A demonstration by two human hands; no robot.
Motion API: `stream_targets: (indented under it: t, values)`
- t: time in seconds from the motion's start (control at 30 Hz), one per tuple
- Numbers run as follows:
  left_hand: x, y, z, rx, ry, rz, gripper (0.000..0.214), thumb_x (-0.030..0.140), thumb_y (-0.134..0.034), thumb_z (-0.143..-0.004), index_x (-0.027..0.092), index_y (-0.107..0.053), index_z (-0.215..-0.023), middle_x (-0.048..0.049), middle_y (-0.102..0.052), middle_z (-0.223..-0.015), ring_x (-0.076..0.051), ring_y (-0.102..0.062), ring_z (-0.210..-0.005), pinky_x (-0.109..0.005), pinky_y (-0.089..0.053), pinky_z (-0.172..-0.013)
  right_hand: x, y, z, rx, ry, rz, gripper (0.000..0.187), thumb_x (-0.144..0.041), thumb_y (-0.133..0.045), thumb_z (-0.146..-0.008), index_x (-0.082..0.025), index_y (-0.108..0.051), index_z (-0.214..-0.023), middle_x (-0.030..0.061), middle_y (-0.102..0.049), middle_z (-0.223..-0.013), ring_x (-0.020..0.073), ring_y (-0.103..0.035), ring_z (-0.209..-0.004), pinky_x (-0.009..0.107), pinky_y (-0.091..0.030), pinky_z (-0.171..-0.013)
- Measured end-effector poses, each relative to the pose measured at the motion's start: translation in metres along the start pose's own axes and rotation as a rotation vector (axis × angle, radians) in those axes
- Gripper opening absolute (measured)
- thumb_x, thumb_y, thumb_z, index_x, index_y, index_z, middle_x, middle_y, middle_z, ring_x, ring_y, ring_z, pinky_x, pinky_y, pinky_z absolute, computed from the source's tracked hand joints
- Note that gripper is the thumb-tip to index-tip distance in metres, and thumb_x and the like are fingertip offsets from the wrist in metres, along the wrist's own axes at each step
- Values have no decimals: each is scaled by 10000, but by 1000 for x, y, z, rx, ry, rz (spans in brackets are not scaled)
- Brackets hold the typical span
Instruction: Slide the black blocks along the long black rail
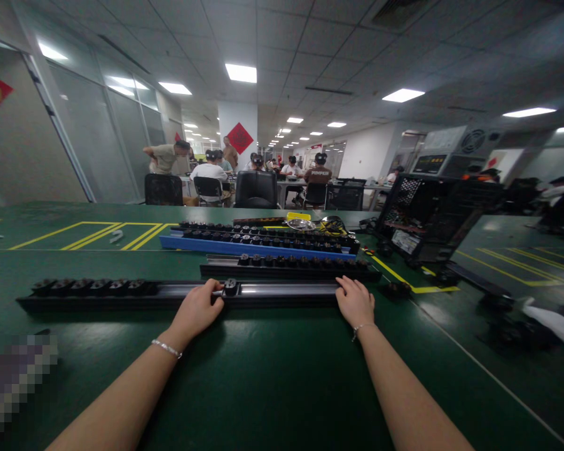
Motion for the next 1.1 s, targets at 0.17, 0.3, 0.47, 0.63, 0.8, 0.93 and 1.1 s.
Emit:
stream_targets:
  t: [0.17,0.3,0.47,0.63,0.8,0.93,1.1]
  values:
    - [10,-6,1,-17,-103,13,264,278,-471,-766,207,-532,-1012,-57,-644,-1104,-239,-559,-1058,-399,-370,-978,1,-1,-1,-10,-8,3,474,-309,-296,-851,-331,-541,-1257,-53,-433,-1405,213,-296,-1317,540,-192,-1080]
    - [12,-7,1,-16,-131,13,236,268,-457,-787,207,-522,-1006,-56,-645,-1118,-223,-570,-1049,-391,-368,-972,1,-1,-2,-19,-12,-11,481,-314,-292,-849,-319,-543,-1260,-42,-438,-1401,220,-294,-1316,540,-184,-1081]
    - [16,-8,1,-17,-152,-22,244,274,-451,-795,218,-514,-1024,-56,-646,-1140,-213,-574,-1062,-402,-345,-968,1,0,-2,-24,-22,-29,486,-316,-288,-846,-309,-546,-1258,-49,-438,-1399,219,-288,-1317,542,-176,-1082]
    - [18,-8,2,4,-166,-52,270,296,-461,-793,227,-526,-1045,-51,-659,-1119,-214,-592,-1041,-427,-308,-997,0,1,-1,-24,-21,-31,486,-319,-284,-847,-307,-549,-1254,-52,-436,-1400,217,-286,-1317,540,-177,-1082]
    - [22,-8,4,-6,-183,-84,298,297,-464,-791,236,-527,-1076,-48,-653,-1138,-226,-568,-1085,-477,-213,-1065,-1,2,0,-22,-17,-32,481,-313,-291,-846,-312,-547,-1254,-50,-436,-1402,219,-288,-1319,543,-181,-1081]
    - [27,-10,6,-13,-219,-91,320,289,-476,-785,234,-517,-1097,-45,-647,-1145,-228,-553,-1096,-494,-195,-1076,0,1,0,-11,-16,-30,476,-301,-304,-841,-317,-553,-1246,-47,-442,-1398,216,-294,-1316,537,-187,-1081]
    - [30,-11,7,4,-253,-98,324,279,-478,-784,234,-507,-1104,-43,-648,-1140,-235,-553,-1093,-517,-201,-1072,2,-1,-2,11,-17,-21,467,-301,-307,-846,-329,-553,-1242,-57,-445,-1394,209,-306,-1307,540,-202,-1077]
Point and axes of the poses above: each hand's wrist, its own z-axis away from the middle knuckle, its own y-axis out of the back of the hand, x = y × z, the point moved 8 cm from there along -z, towards the middle knuckle
